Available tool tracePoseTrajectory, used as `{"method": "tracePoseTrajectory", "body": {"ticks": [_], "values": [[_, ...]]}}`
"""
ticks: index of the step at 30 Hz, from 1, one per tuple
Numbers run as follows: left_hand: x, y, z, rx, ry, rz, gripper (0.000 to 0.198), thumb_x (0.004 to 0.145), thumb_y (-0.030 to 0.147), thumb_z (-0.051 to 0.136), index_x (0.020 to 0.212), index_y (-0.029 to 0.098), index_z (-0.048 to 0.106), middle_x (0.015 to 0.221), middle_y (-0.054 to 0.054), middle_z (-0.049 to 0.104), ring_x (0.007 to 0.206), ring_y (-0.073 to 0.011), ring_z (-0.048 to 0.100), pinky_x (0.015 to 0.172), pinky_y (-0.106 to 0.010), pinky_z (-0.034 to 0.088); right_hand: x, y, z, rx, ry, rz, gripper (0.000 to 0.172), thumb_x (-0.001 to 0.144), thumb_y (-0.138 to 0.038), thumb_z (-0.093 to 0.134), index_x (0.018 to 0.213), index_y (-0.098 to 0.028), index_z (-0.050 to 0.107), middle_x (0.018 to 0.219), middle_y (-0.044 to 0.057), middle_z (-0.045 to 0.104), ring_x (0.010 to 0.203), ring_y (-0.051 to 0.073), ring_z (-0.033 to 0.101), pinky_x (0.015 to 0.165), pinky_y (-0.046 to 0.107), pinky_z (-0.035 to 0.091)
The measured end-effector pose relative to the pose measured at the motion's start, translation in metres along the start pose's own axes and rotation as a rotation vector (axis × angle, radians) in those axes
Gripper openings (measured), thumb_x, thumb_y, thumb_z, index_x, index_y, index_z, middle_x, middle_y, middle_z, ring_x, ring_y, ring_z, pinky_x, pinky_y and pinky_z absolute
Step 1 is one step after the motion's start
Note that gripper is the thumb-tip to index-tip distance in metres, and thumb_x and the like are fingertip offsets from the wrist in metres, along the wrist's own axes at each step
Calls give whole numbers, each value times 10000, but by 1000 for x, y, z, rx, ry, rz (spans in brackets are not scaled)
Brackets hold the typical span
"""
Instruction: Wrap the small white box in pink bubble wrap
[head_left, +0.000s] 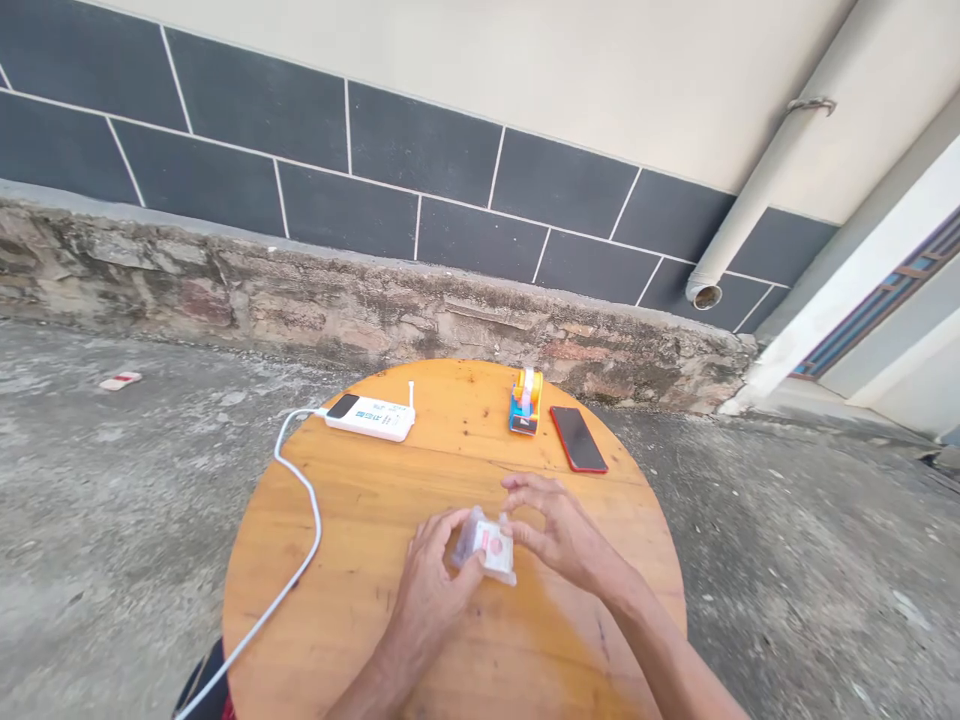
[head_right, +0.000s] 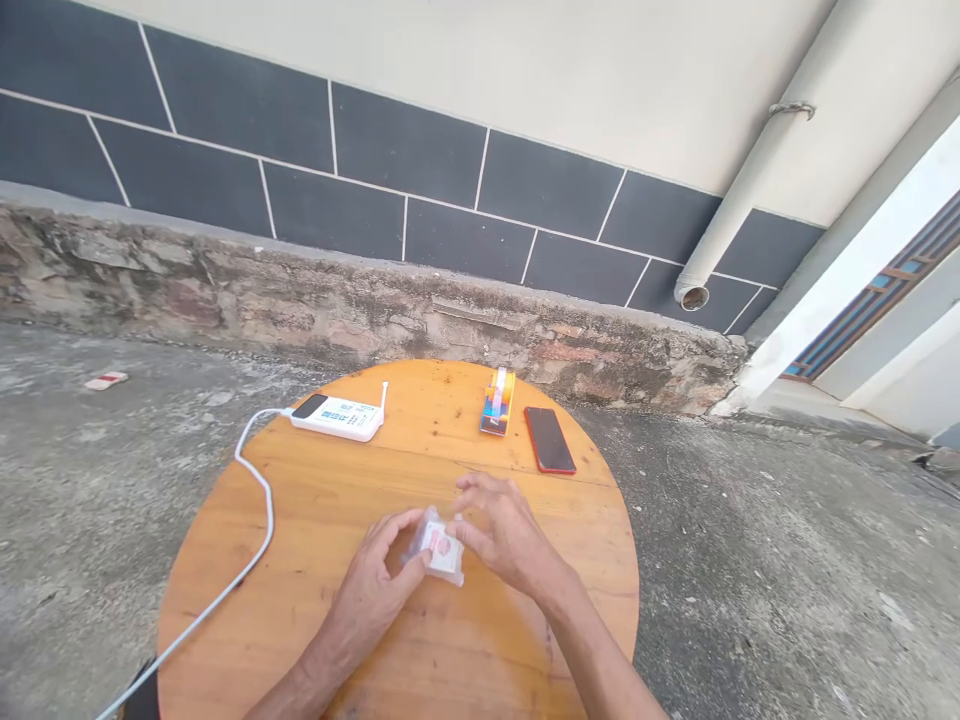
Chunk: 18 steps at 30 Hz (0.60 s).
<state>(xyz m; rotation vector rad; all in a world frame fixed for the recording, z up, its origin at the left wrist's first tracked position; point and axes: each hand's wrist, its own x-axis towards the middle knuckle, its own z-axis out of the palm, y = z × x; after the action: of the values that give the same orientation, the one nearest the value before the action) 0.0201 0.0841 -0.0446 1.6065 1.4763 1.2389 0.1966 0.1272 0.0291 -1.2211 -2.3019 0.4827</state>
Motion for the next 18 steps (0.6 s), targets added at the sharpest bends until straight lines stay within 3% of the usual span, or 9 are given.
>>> {"method": "tracePoseTrajectory", "body": {"ticks": [2,4,6,11,14,18], "values": [[0,-1,0,18,-13,-4,366,765,278,540,1120,199,577,1129,-81,617,1077,-255,542,950,-451,423,-5,-2,2,-11,-13,9,151,805,-304,635,943,-248,656,1256,70,564,1137,250,528,935,406,400],[-1,-2,0,24,-18,5,372,758,250,535,1125,199,571,1138,-82,612,1083,-253,537,958,-451,417,-4,-5,6,-25,-12,8,82,832,-256,586,853,-227,660,1217,76,591,1116,244,545,934,412,391],[-2,-3,-1,21,-19,21,393,748,221,529,1139,197,563,1153,-85,604,1093,-250,534,964,-446,415,1,-7,11,-10,1,3,145,852,-195,521,758,-206,631,1150,69,625,1077,228,568,918,403,392],[-6,-5,1,40,-27,85,535,680,147,528,1213,193,516,1227,-104,568,1146,-273,508,974,-458,407,17,-3,9,144,105,69,160,861,-233,489,734,-193,578,1079,60,641,1004,207,587,742,295,449],[-7,-9,7,84,-25,154,675,662,98,500,1324,194,413,1285,-116,534,1187,-281,484,992,-458,379,28,6,0,179,130,88,221,876,-290,476,713,-183,580,968,59,665,922,198,610,699,275,454],[-9,-14,12,137,-77,222,651,706,89,478,1336,232,401,1197,-93,598,1085,-275,549,917,-445,409,30,0,-32,203,178,103,317,899,-383,458,742,-172,633,890,68,676,869,213,617,752,322,463]]}}
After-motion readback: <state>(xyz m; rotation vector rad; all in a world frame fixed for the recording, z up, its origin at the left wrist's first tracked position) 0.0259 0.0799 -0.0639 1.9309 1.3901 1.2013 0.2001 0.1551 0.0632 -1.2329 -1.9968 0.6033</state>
